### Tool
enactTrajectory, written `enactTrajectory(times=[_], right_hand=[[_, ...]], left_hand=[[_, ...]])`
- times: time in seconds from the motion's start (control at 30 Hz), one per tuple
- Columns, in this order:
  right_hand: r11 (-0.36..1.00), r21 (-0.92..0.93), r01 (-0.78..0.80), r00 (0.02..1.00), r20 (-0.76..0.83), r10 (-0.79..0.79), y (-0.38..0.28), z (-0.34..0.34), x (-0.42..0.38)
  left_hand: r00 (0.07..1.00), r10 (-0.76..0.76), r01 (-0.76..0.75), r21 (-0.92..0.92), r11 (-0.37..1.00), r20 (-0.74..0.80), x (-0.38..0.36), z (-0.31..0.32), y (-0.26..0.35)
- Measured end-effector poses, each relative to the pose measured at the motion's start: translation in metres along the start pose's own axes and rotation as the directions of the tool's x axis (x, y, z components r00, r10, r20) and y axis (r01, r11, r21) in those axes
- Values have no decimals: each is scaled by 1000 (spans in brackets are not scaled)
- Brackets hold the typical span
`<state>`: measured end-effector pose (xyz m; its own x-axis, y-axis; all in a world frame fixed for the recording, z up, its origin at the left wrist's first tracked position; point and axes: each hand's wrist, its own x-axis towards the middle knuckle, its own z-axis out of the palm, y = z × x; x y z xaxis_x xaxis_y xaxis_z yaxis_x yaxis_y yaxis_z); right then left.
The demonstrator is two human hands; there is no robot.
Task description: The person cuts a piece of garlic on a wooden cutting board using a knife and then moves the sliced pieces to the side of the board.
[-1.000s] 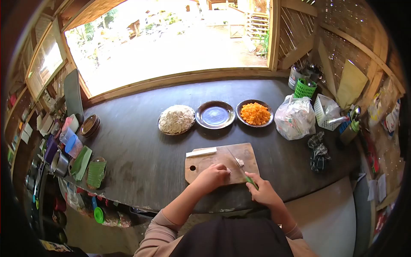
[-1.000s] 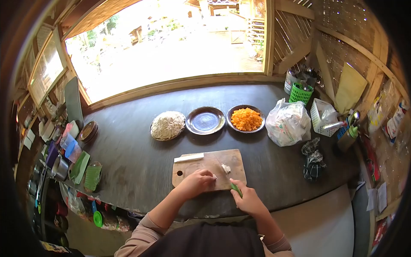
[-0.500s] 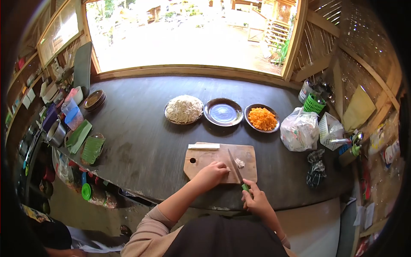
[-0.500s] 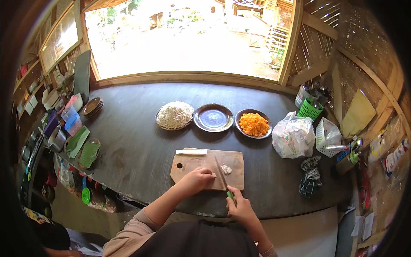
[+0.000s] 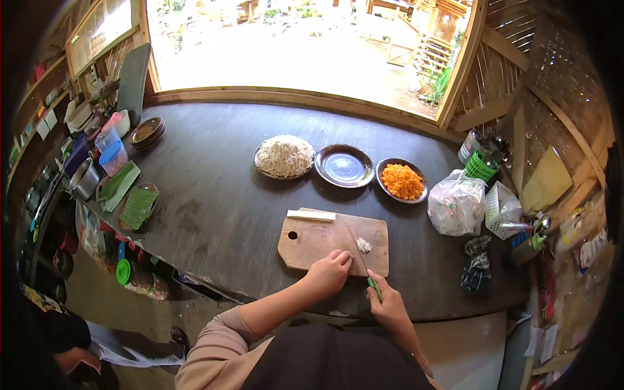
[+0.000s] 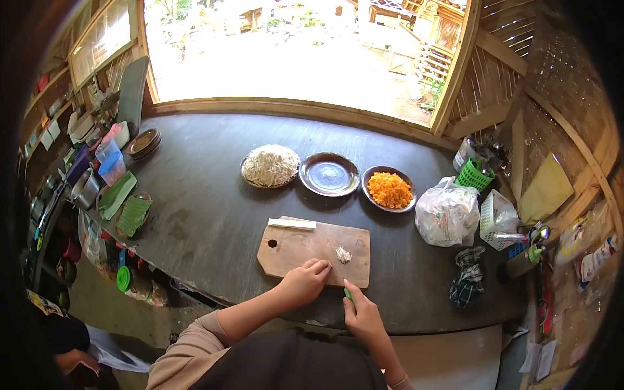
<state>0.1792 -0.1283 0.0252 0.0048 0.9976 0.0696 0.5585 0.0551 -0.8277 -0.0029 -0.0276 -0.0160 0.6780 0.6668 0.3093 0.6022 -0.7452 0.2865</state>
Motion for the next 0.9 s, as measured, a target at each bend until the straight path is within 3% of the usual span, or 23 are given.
enactTrajectory(times=[0.23,0.53,0.9], right_hand=[[998,50,-48,998,42,46,-2,2,-2],[999,41,-28,1000,16,27,-10,-1,-3],[997,5,-79,996,29,79,-22,-8,-1]], left_hand=[[991,121,-112,133,985,-61,-6,-5,0],[984,81,-70,73,995,-156,-10,13,-2],[984,86,-77,63,995,-158,-9,10,-3]])
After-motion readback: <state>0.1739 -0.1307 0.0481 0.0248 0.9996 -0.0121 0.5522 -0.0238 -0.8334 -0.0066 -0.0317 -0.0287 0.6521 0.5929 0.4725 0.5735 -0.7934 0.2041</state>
